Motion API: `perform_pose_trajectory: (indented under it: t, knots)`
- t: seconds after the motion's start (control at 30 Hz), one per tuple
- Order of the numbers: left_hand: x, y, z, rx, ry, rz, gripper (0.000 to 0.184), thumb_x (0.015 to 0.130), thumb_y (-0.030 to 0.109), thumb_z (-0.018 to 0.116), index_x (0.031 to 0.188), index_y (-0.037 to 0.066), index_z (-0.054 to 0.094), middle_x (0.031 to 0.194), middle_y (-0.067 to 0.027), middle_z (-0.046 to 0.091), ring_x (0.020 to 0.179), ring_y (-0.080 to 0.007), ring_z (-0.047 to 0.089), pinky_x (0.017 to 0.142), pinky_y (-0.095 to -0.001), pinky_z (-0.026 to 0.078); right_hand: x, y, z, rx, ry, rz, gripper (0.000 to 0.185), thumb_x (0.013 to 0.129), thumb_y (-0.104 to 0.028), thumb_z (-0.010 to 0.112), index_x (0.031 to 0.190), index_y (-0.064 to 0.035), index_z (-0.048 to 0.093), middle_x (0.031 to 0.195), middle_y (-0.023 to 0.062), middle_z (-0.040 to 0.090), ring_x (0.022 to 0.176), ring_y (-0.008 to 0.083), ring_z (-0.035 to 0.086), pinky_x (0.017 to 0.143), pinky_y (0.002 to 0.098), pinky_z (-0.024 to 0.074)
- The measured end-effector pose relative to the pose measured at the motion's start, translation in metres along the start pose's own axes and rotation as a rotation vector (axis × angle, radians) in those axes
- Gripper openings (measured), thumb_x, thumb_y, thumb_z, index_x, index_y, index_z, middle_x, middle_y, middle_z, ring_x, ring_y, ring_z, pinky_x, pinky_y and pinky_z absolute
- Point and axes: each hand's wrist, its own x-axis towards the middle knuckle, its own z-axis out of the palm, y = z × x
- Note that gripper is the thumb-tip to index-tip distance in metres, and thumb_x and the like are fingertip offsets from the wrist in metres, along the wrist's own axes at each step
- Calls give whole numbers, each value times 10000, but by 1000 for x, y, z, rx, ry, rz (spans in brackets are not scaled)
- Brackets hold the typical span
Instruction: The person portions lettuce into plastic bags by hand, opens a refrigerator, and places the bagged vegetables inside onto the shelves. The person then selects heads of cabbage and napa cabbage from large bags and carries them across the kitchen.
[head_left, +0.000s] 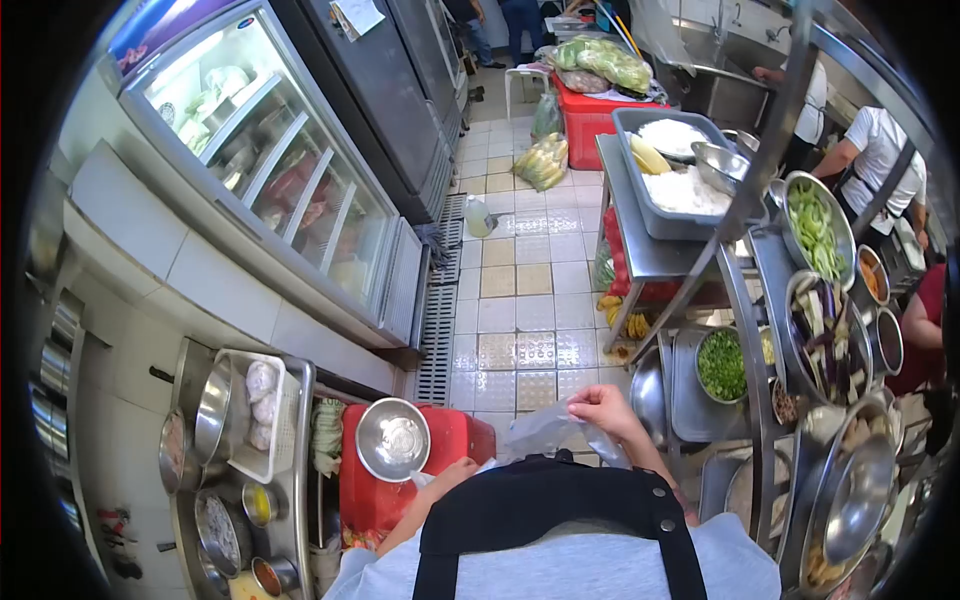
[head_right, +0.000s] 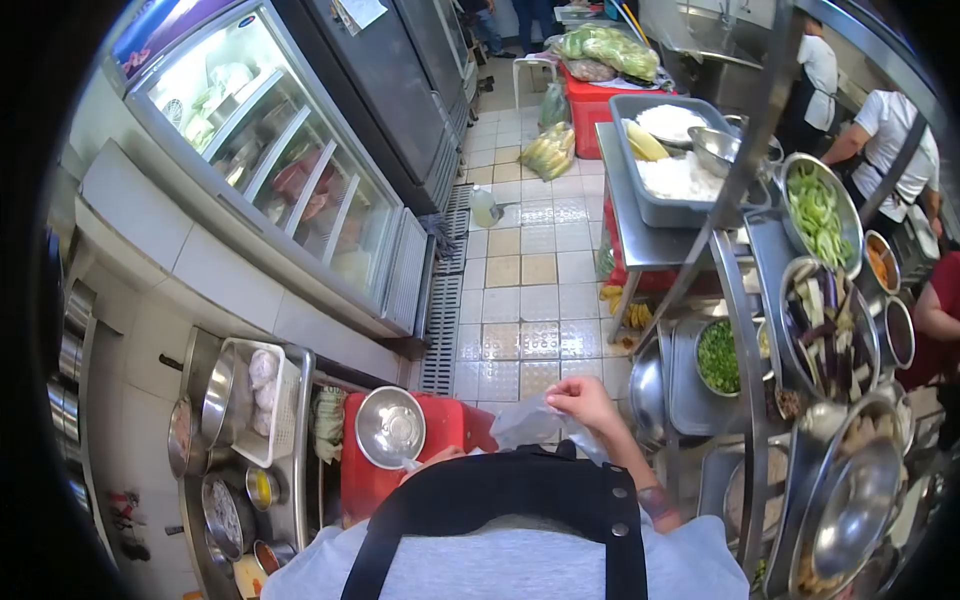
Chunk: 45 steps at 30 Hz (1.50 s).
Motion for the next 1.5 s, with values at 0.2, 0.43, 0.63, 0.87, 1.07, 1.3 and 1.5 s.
perform_pose_trajectory:
  t: [0.2,0.43,0.63,0.87,1.07,1.3,1.5]
  knots:
    - [77,3,-67,5,112,-80,556,848,362,537,1359,183,409,1362,-157,414,1186,-392,442,972,-473,380,131,-51,7,-272,-61,-121,128,773,-52,727,871,-2,663,766,2,642,679,60,572,617,207,460]
    - [203,-16,-229,65,38,12,715,798,409,625,1429,275,317,1476,-128,307,1318,-452,286,1048,-484,290,281,-76,0,-357,185,-156,154,732,-89,759,833,-37,656,744,2,625,703,62,557,646,233,455]
    - [358,-21,-398,-951,-247,432,552,874,335,592,1347,86,455,1305,-78,503,1215,-177,452,925,-294,381,413,-157,-22,-442,418,-311,233,694,-61,762,719,-58,531,673,-10,569,637,58,500,596,231,430]
    - [550,23,-449,-1308,197,143,155,908,202,589,977,64,610,776,3,596,679,-59,522,616,-216,425,522,-252,-29,-505,368,-514,312,682,-81,745,909,-57,532,762,15,581,764,114,570,684,296,472]
    - [655,-39,-538,-1986,-201,-57,157,868,228,630,902,81,588,715,7,540,594,-88,452,562,-250,405,649,-309,-109,-20,225,-249,373,727,-119,761,1011,-73,523,724,10,596,712,89,569,643,300,469]
    - [715,-71,-683,-1210,215,65,168,772,103,655,812,94,492,718,42,479,593,-90,450,513,-237,361,826,-358,-204,-305,632,-372,212,929,-290,547,954,-80,566,664,10,571,621,122,535,601,282,457]
    - [824,-130,-717,-1361,503,-402,244,901,324,561,789,108,543,696,36,515,587,-104,498,484,-237,377,932,-469,-234,912,209,72,259,958,-292,445,934,-79,589,814,58,613,723,184,634,750,358,548]
